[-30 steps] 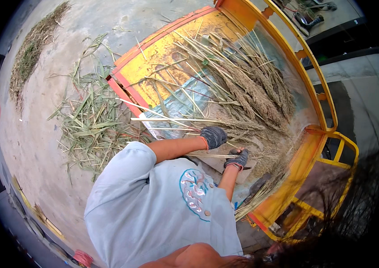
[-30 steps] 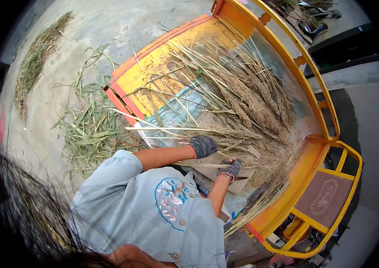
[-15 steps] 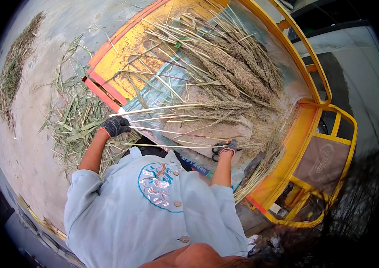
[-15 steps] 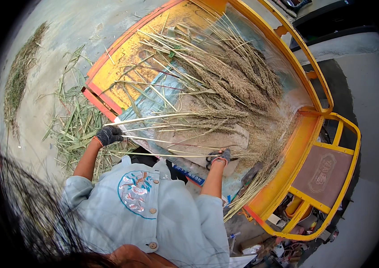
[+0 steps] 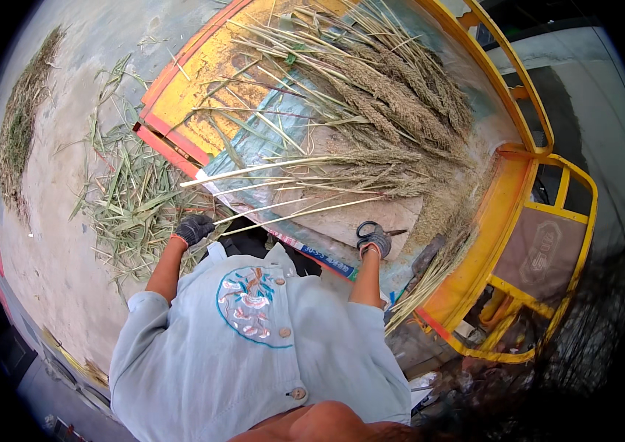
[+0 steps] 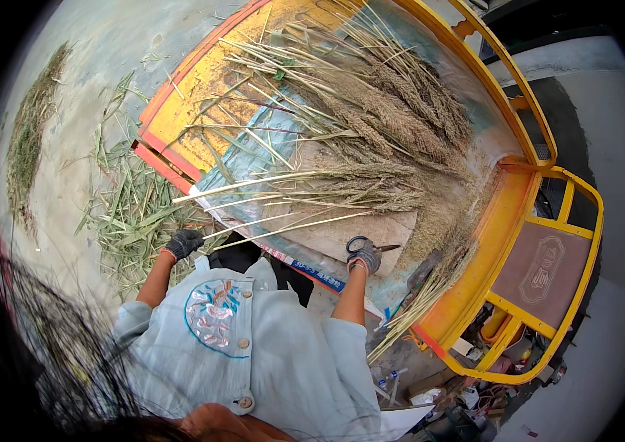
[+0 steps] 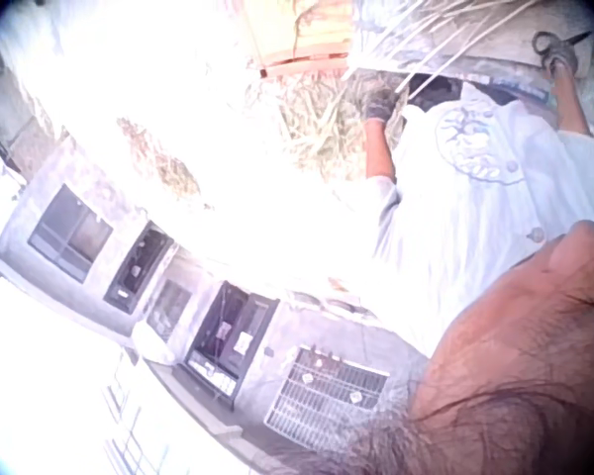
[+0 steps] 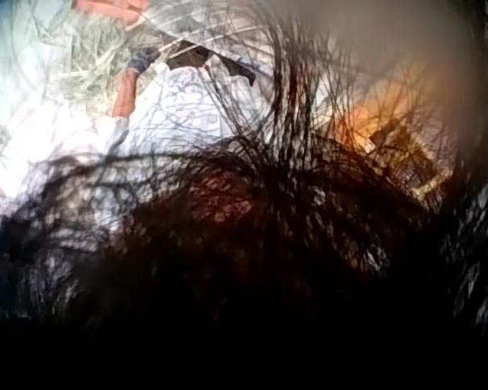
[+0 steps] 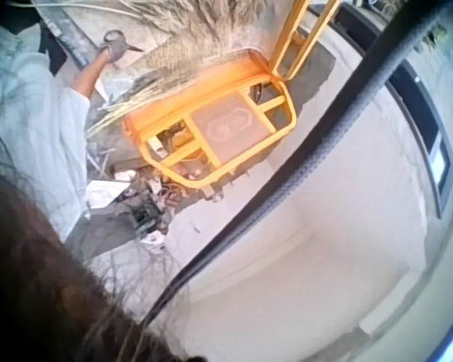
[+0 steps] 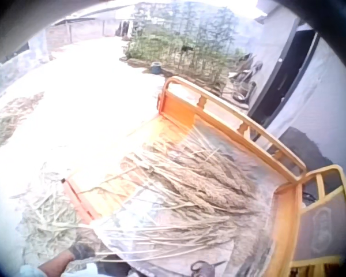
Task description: The person repeatedly strikes bundles of grain stalks against a wooden board placed on the bed of a yellow three-wheeled vehicle to separate the grain. The person gathers the stalks, lifts them, and slams them down on the board, then rearranges the bundles and continues the process.
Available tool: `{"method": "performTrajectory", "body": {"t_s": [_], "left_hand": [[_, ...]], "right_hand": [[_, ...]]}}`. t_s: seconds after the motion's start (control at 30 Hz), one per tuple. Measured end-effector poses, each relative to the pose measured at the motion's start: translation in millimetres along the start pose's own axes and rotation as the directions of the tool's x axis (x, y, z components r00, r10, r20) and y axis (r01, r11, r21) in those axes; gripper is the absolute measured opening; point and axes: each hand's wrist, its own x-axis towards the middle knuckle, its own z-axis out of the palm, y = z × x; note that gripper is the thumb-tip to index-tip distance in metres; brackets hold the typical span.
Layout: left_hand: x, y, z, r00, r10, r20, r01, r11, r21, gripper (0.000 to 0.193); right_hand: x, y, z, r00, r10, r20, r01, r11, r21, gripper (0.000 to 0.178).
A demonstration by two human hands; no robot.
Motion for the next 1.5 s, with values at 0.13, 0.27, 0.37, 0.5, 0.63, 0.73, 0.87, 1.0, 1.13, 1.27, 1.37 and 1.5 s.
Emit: {"method": "performTrajectory", "body": {"t_s": [0.13,0.27,0.37,0.5,0.63,0.73,0.87,1.0,1.13,1.27,1.37,1.5], "left_hand": [[-4,15,-10,0.983,-0.152,0.101,0.171,0.959,-0.227,0.017],[-25,32,-1,0.963,-0.24,-0.122,0.182,0.915,-0.359,0.016],[-34,26,14,0.902,-0.333,-0.274,0.225,0.905,-0.361,0.015],[-41,16,33,0.869,-0.411,-0.276,0.194,0.796,-0.573,0.017],[-45,13,47,0.88,-0.333,-0.34,0.107,0.834,-0.541,0.017],[-44,13,43,0.918,-0.255,-0.302,0.11,0.9,-0.422,0.018],[-45,7,32,0.94,-0.17,-0.294,0.042,0.917,-0.398,0.013],[-53,34,3,0.94,-0.016,-0.341,-0.078,0.962,-0.262,0.01],[-36,35,-7,0.937,0.102,-0.333,-0.16,0.976,-0.15,0.012],[-37,16,-5,0.94,0.047,-0.339,-0.109,0.98,-0.164,0.014],[-12,3,-9,0.951,0.055,-0.304,-0.11,0.98,-0.166,0.019],[-11,6,-14,0.945,-0.003,-0.328,-0.013,0.999,-0.047,0.024]], "right_hand": [[-14,33,-4,0.994,-0.091,-0.063,0.06,0.922,-0.382,0.038],[-16,33,-7,0.985,-0.045,-0.168,-0.017,0.938,-0.347,0.043],[-27,30,-8,0.977,0.049,-0.207,-0.096,0.97,-0.223,0.044],[-23,53,-7,0.985,-0.143,-0.092,0.107,0.943,-0.315,0.049],[-45,49,-19,0.983,-0.106,-0.147,0.056,0.949,-0.311,0.051],[-36,34,-14,0.98,-0.184,-0.078,0.149,0.932,-0.332,0.061],[-31,11,-14,0.999,0.034,0.024,-0.028,0.979,-0.201,0.058],[22,21,30,0.972,0.206,0.115,-0.2,0.978,-0.068,0.051],[50,36,42,0.96,0.252,0.121,-0.239,0.965,-0.109,0.048],[-30,23,15,0.983,0.177,0.046,-0.179,0.984,0.027,0.039],[-14,88,17,0.927,0.126,0.352,-0.324,0.741,0.588,0.021],[-105,87,4,0.756,-0.167,0.633,-0.406,0.64,0.653,0.019]]}}
